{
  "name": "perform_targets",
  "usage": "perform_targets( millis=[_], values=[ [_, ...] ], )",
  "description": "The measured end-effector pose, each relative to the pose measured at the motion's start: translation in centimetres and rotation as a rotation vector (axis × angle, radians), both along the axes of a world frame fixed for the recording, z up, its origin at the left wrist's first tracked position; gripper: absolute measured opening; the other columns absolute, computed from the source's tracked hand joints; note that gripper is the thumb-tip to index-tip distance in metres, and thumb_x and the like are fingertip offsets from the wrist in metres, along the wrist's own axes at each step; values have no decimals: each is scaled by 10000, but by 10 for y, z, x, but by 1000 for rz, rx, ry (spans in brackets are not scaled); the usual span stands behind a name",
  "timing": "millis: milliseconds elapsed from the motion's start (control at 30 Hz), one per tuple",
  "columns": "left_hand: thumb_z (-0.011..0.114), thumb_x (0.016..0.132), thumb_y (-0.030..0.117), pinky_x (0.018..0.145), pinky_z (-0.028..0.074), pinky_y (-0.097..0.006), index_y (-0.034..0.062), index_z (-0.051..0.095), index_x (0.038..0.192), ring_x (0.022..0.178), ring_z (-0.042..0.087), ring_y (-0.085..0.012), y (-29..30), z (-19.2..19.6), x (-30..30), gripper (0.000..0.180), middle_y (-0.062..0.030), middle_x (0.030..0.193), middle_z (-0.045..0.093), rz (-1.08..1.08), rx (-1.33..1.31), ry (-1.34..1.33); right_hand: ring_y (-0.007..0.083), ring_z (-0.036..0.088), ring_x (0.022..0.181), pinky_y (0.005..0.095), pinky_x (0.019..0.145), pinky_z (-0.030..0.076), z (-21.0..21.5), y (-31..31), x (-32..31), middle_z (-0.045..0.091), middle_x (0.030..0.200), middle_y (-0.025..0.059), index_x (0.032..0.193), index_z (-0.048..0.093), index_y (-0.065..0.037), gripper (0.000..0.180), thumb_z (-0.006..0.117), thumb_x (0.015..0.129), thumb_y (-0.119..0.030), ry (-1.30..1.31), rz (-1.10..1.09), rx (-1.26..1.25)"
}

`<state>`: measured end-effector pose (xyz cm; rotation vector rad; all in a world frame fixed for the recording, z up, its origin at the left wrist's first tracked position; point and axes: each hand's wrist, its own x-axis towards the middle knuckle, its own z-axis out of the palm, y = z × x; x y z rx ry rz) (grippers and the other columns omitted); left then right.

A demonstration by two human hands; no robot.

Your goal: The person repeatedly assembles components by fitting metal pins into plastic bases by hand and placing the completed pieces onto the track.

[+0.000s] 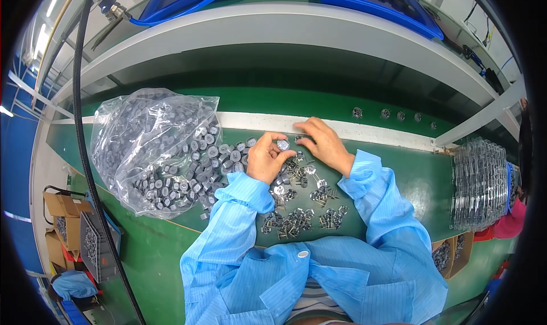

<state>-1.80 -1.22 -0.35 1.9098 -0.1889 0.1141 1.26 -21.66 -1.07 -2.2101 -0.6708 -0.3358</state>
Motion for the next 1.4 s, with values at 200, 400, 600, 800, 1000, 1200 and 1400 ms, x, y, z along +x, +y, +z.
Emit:
perform_targets(
  millis=[200,400,600,800,1000,1200,1400],
  values=[
    [845,738,-16,519,439,-215,18,672,1050,567,524,-46,2,-5,2,358,-44,908,681,-25,129,-243,103,638,775,257,690,506,2,1,0,655,888,43,941,726,-9,67,714,892,-53,382,24,471],
    [796,762,-78,653,553,-224,-1,659,1076,801,707,-113,1,-3,-1,351,-67,1016,684,-84,113,-87,145,641,746,289,655,507,26,16,-19,652,820,68,919,708,4,108,743,863,-82,413,47,400],
    [638,812,-211,765,599,-259,-51,614,1139,936,714,-168,3,-5,-1,364,-110,1054,688,-194,-226,171,253,616,773,378,667,483,29,20,-23,618,804,98,834,657,-4,137,766,814,-85,89,-3,246],
    [621,802,-226,809,611,-274,-66,611,1130,949,712,-173,4,-9,1,365,-112,1047,685,-181,-240,149,274,596,792,378,694,475,32,21,-24,601,799,103,829,631,-10,138,758,803,-59,-101,52,179],
    [637,784,-220,791,622,-291,-73,620,1098,941,721,-191,1,-4,-3,347,-118,1071,665,-197,-137,-4,280,582,781,381,675,460,34,17,-24,586,786,103,810,607,-5,150,752,804,-42,391,18,341],
    [672,762,-195,755,622,-280,-49,640,1061,892,728,-184,-1,-2,-4,334,-125,1075,665,-121,-78,-96,304,584,803,385,702,471,26,21,-24,584,817,112,858,601,-11,164,752,795,-26,-160,68,182],
    [784,709,-51,801,540,-382,36,679,994,933,683,-277,4,10,-1,316,-130,1040,672,-111,209,-427,160,648,786,317,677,527,20,23,-24,675,912,94,941,628,15,146,732,872,-61,441,-35,503]
  ],
)
